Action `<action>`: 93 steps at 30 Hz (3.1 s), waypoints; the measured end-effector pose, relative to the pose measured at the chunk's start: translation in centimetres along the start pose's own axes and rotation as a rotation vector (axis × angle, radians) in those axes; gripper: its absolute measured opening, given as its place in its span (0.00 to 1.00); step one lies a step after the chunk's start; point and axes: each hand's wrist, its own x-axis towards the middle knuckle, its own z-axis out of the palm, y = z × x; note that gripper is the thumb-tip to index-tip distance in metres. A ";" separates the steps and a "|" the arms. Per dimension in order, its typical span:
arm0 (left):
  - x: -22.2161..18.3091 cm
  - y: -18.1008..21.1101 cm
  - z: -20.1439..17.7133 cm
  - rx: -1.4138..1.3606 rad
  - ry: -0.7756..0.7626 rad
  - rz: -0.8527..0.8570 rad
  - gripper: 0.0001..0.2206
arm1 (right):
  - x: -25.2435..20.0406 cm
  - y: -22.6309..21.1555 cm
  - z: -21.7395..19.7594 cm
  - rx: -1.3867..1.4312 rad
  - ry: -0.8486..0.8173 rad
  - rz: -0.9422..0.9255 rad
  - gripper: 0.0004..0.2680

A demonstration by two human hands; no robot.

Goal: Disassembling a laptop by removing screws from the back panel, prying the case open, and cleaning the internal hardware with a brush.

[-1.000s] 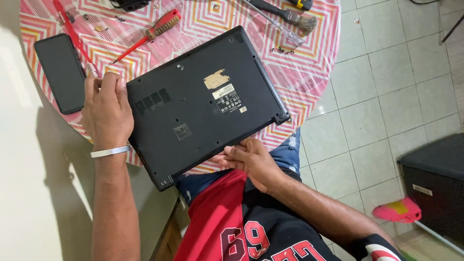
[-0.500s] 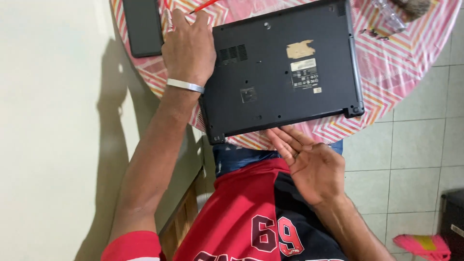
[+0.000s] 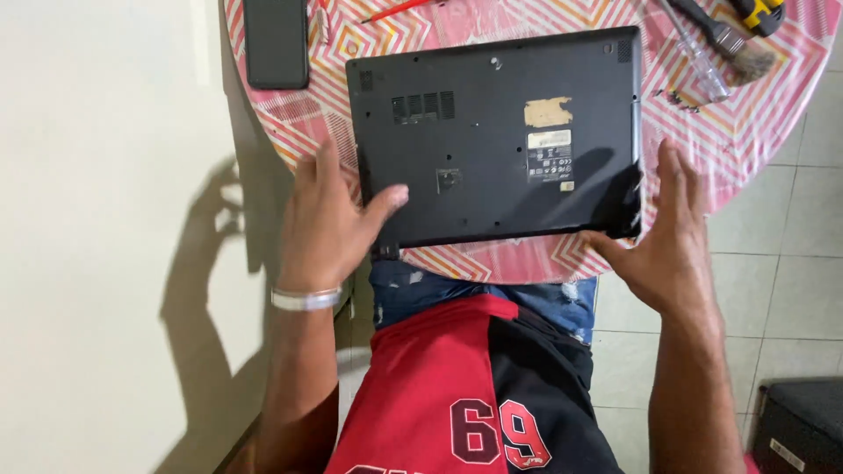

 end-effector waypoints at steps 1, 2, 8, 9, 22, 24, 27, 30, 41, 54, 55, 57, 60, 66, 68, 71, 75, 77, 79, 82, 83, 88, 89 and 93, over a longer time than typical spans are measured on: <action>-1.3 0.2 0.5 -0.003 0.007 0.007 0.47 | 0.4 0.5 0.3 -0.003 0.009 -0.004 0.44; -3.0 0.3 1.1 -0.041 -0.024 0.003 0.48 | 0.5 1.1 0.6 -0.001 0.018 -0.026 0.42; -5.7 1.0 5.2 0.048 0.171 -0.032 0.39 | 0.3 1.2 0.2 0.021 0.058 -0.069 0.36; -5.8 1.1 5.0 0.059 0.207 -0.040 0.37 | 0.1 1.0 -0.1 0.055 0.074 -0.114 0.33; -6.3 -0.7 4.8 -0.185 0.281 -0.026 0.34 | 0.3 4.4 1.3 0.162 0.136 0.101 0.32; -6.3 -0.2 4.6 -0.221 0.292 -0.051 0.34 | -0.1 4.6 1.3 0.308 0.110 0.185 0.30; -6.2 0.2 4.1 -0.225 0.227 -0.071 0.33 | -0.3 2.0 -0.9 0.372 -0.019 0.282 0.21; -5.7 0.7 3.8 -0.207 0.166 -0.166 0.33 | -1.4 2.5 -0.5 0.403 -0.026 0.357 0.22; -5.8 0.9 3.6 0.095 0.206 -0.058 0.30 | -3.2 3.4 1.3 0.266 0.111 0.231 0.19; -6.0 -1.4 4.8 -0.293 0.222 -0.214 0.31 | -2.1 3.3 0.4 0.351 0.050 0.263 0.17; -5.5 -1.3 4.8 -0.296 0.249 -0.212 0.31 | -2.1 3.4 0.6 0.356 0.055 0.237 0.17; -5.5 -1.0 4.6 -0.295 0.134 -0.260 0.24 | -2.2 3.5 1.1 0.264 0.023 0.321 0.20; -3.5 2.5 2.6 -0.394 0.058 -0.553 0.35 | -2.2 3.7 2.1 0.221 0.030 0.332 0.21; -2.4 2.7 2.0 -0.199 0.014 -0.503 0.33 | -1.9 3.7 1.6 0.211 -0.051 0.378 0.21; -2.5 2.0 2.2 -0.210 0.013 -0.467 0.32 | -2.2 3.8 1.3 0.199 -0.070 0.402 0.22; -2.9 0.9 2.3 -0.224 0.017 -0.429 0.31 | -1.6 3.4 1.0 0.178 -0.151 0.474 0.23; -2.5 -0.3 2.1 -0.271 -0.041 -0.407 0.32 | -0.5 3.2 0.0 0.133 -0.308 0.657 0.23; -1.8 0.2 1.6 -0.330 -0.028 -0.409 0.31 | 0.1 3.3 -0.2 0.133 -0.303 0.667 0.24; -1.0 0.5 1.5 -0.385 -0.025 -0.410 0.30 | 0.7 3.0 -0.6 0.136 -0.298 0.689 0.25; 0.4 0.7 1.7 -0.509 0.085 -0.346 0.24 | 1.5 1.9 -1.1 0.207 -0.261 0.724 0.20; 0.9 0.7 1.9 -0.476 0.133 -0.286 0.22 | 1.7 1.7 -1.0 0.230 -0.210 0.689 0.18; 2.7 0.6 3.6 -0.346 0.241 -0.258 0.18 | 2.5 2.0 -0.2 0.215 -0.115 0.626 0.17; 2.8 0.6 4.2 -0.271 0.315 -0.207 0.17 | 2.4 2.3 0.0 0.216 -0.107 0.604 0.16; 2.9 0.7 5.3 -0.219 0.434 -0.124 0.19 | 2.5 1.9 -0.4 0.275 -0.077 0.584 0.16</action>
